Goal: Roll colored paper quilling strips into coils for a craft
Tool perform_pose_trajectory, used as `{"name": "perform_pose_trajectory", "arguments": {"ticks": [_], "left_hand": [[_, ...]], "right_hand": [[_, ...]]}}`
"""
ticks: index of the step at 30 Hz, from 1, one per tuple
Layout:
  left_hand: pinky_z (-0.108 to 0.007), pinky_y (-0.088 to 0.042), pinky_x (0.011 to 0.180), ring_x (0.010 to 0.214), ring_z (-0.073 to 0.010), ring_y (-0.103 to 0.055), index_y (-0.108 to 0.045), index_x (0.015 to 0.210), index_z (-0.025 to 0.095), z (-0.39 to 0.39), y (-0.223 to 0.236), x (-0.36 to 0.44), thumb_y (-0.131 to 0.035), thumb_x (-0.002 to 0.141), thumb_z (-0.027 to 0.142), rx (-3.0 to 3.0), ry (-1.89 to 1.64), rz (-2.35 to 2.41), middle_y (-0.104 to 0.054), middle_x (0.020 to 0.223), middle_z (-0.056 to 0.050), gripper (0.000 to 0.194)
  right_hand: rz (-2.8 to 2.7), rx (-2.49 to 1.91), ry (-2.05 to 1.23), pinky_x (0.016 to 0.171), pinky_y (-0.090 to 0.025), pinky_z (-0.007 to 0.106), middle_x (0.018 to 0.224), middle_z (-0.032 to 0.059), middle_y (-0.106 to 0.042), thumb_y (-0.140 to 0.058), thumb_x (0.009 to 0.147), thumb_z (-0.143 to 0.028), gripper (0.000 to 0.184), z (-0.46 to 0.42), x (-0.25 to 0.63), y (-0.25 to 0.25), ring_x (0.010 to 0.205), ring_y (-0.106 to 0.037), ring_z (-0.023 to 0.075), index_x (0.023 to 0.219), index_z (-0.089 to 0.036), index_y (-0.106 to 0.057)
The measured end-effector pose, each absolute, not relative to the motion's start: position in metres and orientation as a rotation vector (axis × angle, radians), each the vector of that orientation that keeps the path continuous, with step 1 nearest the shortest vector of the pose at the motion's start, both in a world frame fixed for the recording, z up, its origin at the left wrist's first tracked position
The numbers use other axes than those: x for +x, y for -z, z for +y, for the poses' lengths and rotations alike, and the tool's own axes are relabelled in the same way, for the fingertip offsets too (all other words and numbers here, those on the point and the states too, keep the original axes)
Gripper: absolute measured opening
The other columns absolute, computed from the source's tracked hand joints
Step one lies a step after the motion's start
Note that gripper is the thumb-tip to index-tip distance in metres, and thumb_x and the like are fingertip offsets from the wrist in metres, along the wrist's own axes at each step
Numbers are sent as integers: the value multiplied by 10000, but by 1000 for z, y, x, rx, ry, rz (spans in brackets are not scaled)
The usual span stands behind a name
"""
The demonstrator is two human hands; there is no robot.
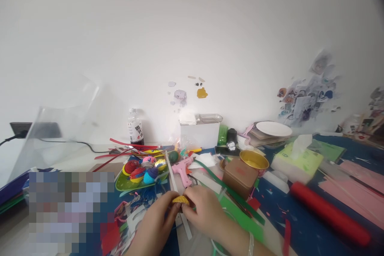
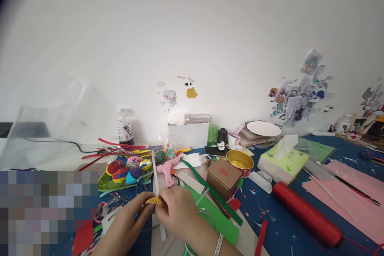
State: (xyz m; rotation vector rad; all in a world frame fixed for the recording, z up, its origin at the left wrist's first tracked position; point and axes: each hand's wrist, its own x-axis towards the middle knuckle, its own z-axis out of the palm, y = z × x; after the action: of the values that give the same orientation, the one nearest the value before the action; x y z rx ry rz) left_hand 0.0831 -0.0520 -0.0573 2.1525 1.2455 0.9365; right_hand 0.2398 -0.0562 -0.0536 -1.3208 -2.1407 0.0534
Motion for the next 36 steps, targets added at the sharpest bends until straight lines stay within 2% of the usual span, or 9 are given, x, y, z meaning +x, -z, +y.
{"name": "perform_pose_trajectory", "arguments": {"ticks": [5, 8, 13, 16, 19, 25, 31, 36], "left_hand": [[-229, -441, 576, 625, -153, -542, -542, 733, 191, -53, 46, 88, -421, 819, 425, 1881, -924, 1048, -564, 652, 12, 277], [-218, -429, 545, 576, -134, -505, -526, 662, 183, -54, 44, 89, -469, 773, 501, 1718, -935, 948, -502, 595, 33, 342], [-228, -439, 555, 562, -131, -529, -537, 647, 172, -53, 43, 87, -490, 748, 558, 1608, -922, 877, -532, 608, 23, 401], [-240, -453, 560, 573, -140, -541, -533, 650, 171, -51, 46, 87, -473, 765, 555, 1596, -904, 833, -559, 619, 9, 405], [-241, -456, 560, 569, -135, -530, -544, 665, 169, -49, 49, 87, -476, 762, 559, 1610, -906, 818, -546, 624, 11, 407], [-228, -439, 550, 558, -129, -507, -544, 636, 174, -51, 45, 88, -490, 719, 605, 1658, -931, 879, -501, 584, 29, 442], [-223, -425, 541, 546, -125, -503, -539, 656, 178, -52, 42, 89, -496, 703, 598, 1672, -906, 960, -512, 597, 31, 424], [-219, -404, 533, 546, -124, -480, -532, 634, 170, -50, 51, 88, -482, 745, 546, 1749, -886, 984, -476, 549, 36, 396]], "right_hand": [[-2063, -1218, -342, 490, -231, 203, 568, -54, -419, -482, 761, -196, 226, -59, 242, 46, 548, -410, 84, 568, -174, -367], [-2021, -1123, -514, 496, -261, 199, 543, -60, -377, -477, 799, -280, 304, -58, 245, 47, 541, -396, 81, 550, -176, -336], [-1894, -941, -968, 464, -315, 189, 559, -44, -401, -402, 840, -509, 408, -54, 247, 56, 520, -454, 86, 601, -179, -383], [-1843, -872, -1104, 474, -336, 192, 582, -31, -424, -380, 835, -562, 440, -55, 246, 57, 542, -493, 97, 631, -173, -414], [-1813, -893, -1103, 483, -337, 193, 588, -36, -405, -384, 839, -549, 430, -57, 245, 52, 545, -478, 93, 631, -174, -409], [-1808, -903, -917, 486, -276, 198, 568, -55, -318, -435, 840, -468, 408, -58, 245, 45, 535, -321, 74, 567, -175, -355], [-1746, -898, -1018, 489, -301, 200, 566, -47, -349, -390, 856, -465, 379, -56, 244, 45, 532, -365, 84, 601, -184, -377], [-1770, -948, -956, 472, -243, 212, 538, -50, -270, -413, 843, -375, 393, -55, 245, 43, 536, -296, 87, 522, -189, -284]]}}
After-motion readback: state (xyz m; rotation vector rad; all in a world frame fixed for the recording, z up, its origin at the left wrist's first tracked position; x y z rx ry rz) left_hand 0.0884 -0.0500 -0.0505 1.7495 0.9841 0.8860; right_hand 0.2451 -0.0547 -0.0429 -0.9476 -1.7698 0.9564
